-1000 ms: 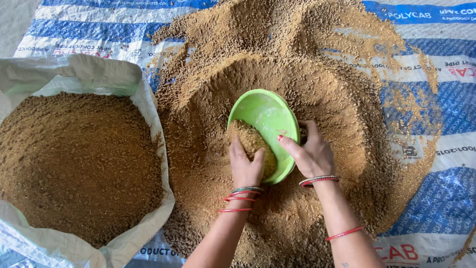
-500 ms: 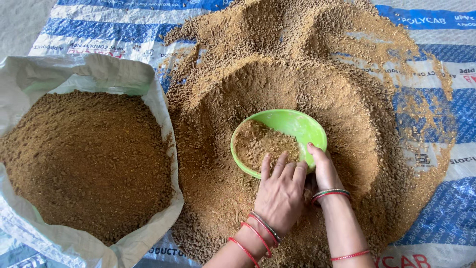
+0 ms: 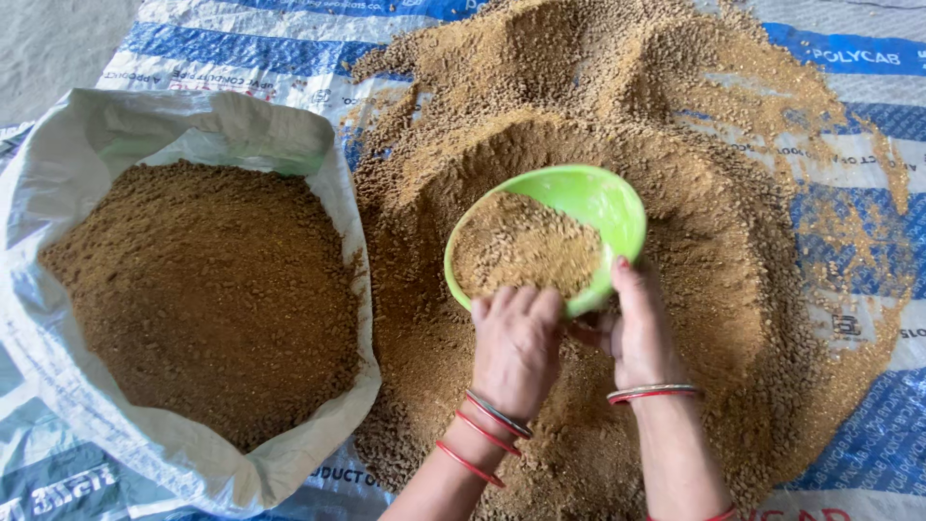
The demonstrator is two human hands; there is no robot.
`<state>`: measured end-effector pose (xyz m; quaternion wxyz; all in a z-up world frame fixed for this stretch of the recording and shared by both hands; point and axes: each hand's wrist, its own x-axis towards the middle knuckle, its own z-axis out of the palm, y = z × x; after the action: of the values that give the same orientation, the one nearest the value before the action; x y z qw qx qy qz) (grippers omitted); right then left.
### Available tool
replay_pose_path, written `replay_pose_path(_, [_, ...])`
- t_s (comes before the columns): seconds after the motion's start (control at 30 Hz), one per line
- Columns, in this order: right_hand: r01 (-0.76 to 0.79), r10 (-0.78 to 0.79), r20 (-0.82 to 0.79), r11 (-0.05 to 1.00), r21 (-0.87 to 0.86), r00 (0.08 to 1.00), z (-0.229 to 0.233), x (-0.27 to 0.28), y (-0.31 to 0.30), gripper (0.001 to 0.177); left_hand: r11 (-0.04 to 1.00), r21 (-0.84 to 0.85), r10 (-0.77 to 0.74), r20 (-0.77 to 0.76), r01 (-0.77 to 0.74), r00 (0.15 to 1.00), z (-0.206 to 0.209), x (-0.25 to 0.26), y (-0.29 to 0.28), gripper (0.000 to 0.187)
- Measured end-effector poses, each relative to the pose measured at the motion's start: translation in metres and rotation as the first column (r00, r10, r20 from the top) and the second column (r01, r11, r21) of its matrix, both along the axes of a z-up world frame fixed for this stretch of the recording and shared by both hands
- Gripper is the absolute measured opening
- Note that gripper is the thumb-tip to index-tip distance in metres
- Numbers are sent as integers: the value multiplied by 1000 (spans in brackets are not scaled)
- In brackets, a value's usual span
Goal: The person repeatedly scoops brown grain-like material from a large pile on a tarp using a green plastic bowl and pours it into a white sack. The action is repeated multiple times to transfer the material from the pile into the sack.
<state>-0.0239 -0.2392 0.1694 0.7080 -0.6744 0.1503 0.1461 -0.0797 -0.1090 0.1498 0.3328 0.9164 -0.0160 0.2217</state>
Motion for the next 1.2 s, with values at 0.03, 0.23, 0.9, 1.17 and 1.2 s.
replay_pose_path(0.03, [-65, 64, 56, 998, 14, 996, 7, 1, 2, 70, 998, -42, 46, 68, -43, 997, 3, 1, 9, 17])
replay_pose_path(0.23, [-94, 103, 106, 991, -91, 989, 22, 13, 16, 71, 848, -429, 441, 248, -310, 863, 34, -13, 139, 16])
replay_pose_path(0.9, [-312, 299, 97, 858, 408, 949, -3, -11, 28, 84, 978, 174, 88, 156, -115, 984, 41, -12, 85, 11])
replay_pose_path(1.17, [89, -82, -39, 958, 272, 996, -13, 4, -14, 72, 957, 168, -241, 20, 234, 970, 11, -13, 23, 23])
replay_pose_path(1.2, [136, -134, -22, 967, 217, 991, -13, 8, -25, 69, 961, 144, -247, 67, 236, 967, 5, -10, 24, 31])
